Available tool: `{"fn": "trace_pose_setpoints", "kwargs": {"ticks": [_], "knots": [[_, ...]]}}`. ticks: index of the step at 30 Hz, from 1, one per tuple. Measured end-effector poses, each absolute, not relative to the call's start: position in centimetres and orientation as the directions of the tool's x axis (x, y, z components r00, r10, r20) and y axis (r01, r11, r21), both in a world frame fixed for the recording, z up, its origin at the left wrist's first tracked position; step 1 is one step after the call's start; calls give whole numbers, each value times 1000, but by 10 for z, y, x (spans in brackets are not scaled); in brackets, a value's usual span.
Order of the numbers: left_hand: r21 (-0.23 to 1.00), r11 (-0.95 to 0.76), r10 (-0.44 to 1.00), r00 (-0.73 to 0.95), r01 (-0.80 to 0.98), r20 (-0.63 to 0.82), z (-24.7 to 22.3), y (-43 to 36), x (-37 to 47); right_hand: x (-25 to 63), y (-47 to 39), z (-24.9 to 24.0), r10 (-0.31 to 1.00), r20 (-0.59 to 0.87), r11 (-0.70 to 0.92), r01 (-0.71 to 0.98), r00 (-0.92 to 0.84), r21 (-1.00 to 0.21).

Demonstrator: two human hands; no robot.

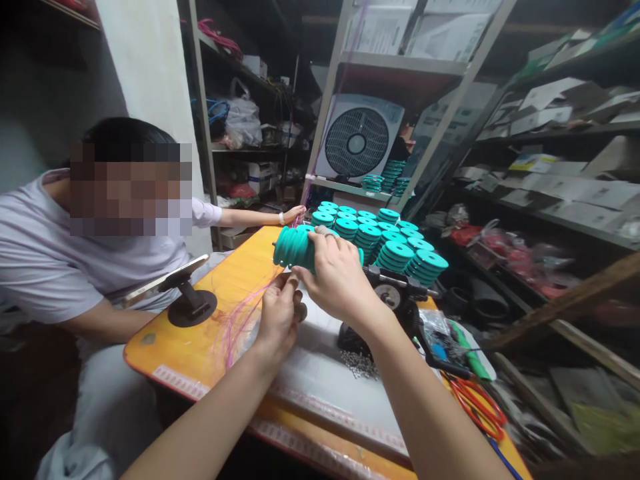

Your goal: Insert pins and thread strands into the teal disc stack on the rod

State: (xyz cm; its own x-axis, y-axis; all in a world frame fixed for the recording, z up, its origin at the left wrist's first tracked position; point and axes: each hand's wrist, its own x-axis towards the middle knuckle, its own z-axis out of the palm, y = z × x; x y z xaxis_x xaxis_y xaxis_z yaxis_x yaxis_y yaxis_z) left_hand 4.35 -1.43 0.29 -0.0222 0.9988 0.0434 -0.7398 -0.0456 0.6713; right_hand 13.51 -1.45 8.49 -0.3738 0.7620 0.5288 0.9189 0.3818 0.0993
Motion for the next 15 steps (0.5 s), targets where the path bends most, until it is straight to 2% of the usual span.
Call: {"fn": "trace_pose_setpoints", "kwargs": {"ticks": [10,12,15], "knots": [[680,-8,999,31,-734,45,8,-17,41,122,-5,97,859,436,227,963,-267,143],[678,-1,998,45,-735,49,3,-20,37,125,-6,95,848,447,245,958,-285,148],[731,-70,996,-4,-679,93,-9,-30,25,128,-14,89,789,498,357,928,-359,104]]}}
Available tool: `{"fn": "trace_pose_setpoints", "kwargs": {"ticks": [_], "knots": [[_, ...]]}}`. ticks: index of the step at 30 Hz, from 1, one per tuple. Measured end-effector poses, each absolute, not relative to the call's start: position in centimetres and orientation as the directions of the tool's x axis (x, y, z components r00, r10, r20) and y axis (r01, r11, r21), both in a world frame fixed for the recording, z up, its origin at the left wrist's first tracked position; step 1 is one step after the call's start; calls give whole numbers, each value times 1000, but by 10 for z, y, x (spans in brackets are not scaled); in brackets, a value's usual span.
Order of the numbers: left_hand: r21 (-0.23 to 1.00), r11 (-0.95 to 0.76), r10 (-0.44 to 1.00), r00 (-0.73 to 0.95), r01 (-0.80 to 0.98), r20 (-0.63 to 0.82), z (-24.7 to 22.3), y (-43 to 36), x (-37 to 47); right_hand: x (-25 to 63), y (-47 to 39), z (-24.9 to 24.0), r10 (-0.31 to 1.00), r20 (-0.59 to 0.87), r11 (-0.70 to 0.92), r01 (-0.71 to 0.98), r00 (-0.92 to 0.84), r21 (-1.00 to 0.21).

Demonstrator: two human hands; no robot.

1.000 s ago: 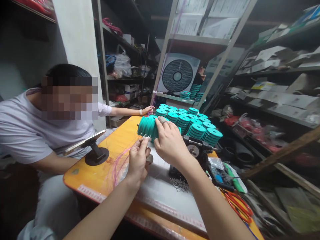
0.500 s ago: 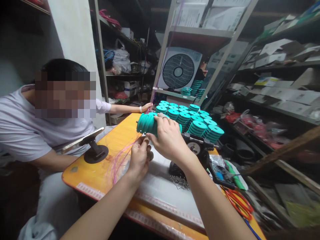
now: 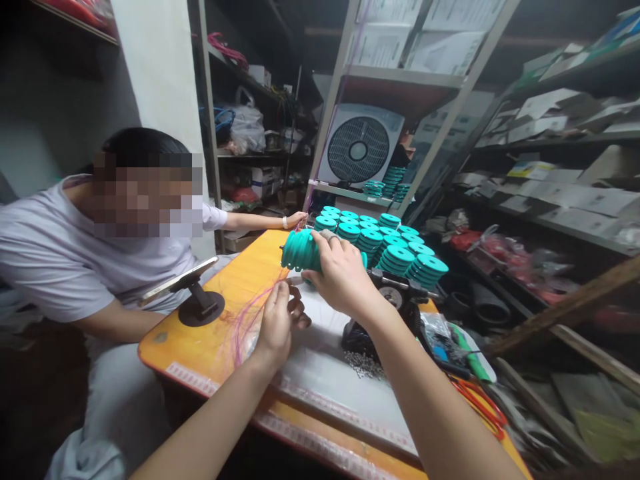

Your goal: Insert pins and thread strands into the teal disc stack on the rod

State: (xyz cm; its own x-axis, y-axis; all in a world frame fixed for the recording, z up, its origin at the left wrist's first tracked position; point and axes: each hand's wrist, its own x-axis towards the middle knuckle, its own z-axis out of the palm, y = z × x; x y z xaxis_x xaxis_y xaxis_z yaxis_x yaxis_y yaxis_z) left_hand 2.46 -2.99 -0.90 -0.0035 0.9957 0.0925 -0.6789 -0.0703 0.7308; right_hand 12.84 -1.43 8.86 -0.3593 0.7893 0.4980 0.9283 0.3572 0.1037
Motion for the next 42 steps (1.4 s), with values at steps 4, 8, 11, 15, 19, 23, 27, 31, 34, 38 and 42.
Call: {"fn": "trace_pose_setpoints", "kwargs": {"ticks": [4,8,11,15,19,23,27,31,34,38,42], "knots": [[881,-242,970,-113,-407,215,-20,-55,-2,122,-45,79,653,657,517,856,-376,-24],[913,-338,939,-19,-230,343,-15,-89,-19,110,-79,77,693,627,611,752,-356,-247],[924,-295,940,100,-245,327,-10,-108,-19,105,-90,78,841,391,541,594,-373,-596],[930,-163,943,224,-331,245,-13,-118,-11,104,-91,74,942,72,183,322,-327,-929],[896,4,940,307,-444,148,-18,-125,-11,106,-91,72,961,48,87,132,-274,-987],[891,50,934,336,-451,118,-23,-136,-23,115,-91,80,978,145,154,56,-149,-986],[894,151,918,396,-421,31,-37,-142,-34,125,-90,90,973,227,226,-6,-34,-974],[864,207,901,433,-460,14,-51,-143,-38,129,-93,95,964,264,264,-34,-14,-964],[848,204,894,446,-489,43,-56,-144,-38,130,-97,96,959,282,280,-54,-22,-958],[798,210,883,460,-565,93,-59,-145,-36,132,-101,97,957,291,285,-138,-19,-948],[699,251,901,426,-670,84,-53,-149,-33,138,-106,97,969,232,209,-213,-90,-955]]}}
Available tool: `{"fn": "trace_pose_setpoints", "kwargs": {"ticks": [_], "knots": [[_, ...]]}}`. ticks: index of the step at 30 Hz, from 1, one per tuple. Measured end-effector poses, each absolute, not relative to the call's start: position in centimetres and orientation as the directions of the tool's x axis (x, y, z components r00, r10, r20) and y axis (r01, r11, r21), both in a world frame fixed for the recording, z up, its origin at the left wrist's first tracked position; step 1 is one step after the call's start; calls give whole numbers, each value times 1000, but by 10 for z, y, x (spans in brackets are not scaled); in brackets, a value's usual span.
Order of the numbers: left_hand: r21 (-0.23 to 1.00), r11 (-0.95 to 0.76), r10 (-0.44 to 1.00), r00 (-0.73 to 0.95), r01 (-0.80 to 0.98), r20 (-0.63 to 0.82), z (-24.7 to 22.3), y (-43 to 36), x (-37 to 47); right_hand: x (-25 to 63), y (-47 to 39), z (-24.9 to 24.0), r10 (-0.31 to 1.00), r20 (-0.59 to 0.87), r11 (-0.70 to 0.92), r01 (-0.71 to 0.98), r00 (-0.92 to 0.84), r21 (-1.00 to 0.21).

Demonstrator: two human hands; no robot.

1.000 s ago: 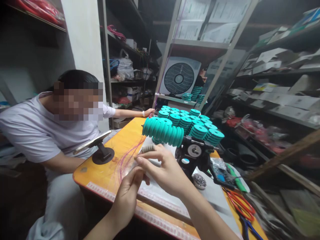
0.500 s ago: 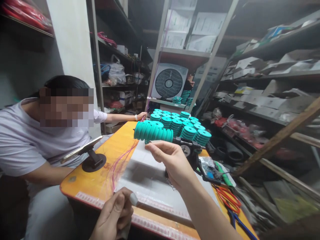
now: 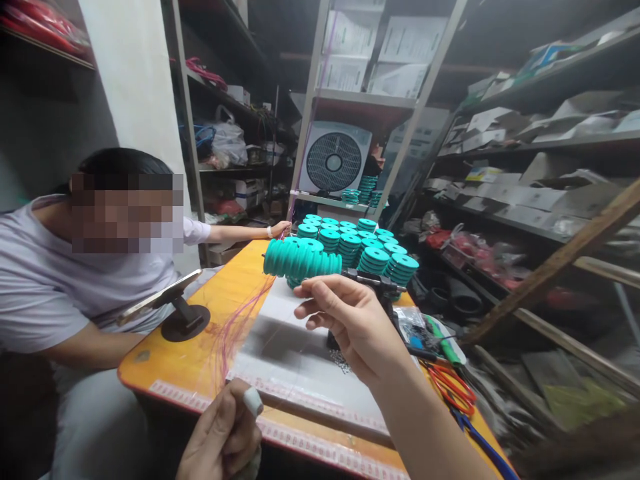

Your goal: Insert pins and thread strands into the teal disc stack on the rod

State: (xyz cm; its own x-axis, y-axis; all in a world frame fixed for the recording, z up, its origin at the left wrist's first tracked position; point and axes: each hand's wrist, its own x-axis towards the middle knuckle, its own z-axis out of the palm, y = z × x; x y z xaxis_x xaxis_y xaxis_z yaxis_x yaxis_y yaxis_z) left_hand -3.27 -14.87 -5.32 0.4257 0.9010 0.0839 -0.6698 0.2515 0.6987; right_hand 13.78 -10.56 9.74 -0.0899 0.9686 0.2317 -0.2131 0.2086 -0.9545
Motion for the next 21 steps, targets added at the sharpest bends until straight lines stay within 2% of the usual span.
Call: {"fn": "trace_pose_setpoints", "kwargs": {"ticks": [4,8,11,13,15,18,20,21], "knots": [[644,258,952,304,-720,-40,-42,-151,-29,144,-110,95,980,183,161,-231,-77,-960],[682,223,968,241,-697,-70,-40,-147,-27,151,-110,89,985,174,172,-177,8,-969],[785,105,977,209,-610,32,-46,-138,-33,157,-111,86,979,201,204,-82,44,-976],[893,-59,983,129,-445,129,-46,-129,-43,160,-114,86,973,229,229,-1,15,-973],[950,-225,970,37,-216,239,-40,-120,-55,159,-120,87,972,218,227,101,-90,-969],[902,-429,903,-12,41,430,-19,-111,-69,150,-128,90,946,157,244,302,-283,-921],[865,-496,868,39,72,494,-2,-111,-68,140,-132,90,917,198,338,408,-346,-848],[873,-487,871,90,30,482,6,-113,-65,134,-133,90,898,247,397,428,-364,-812]]}}
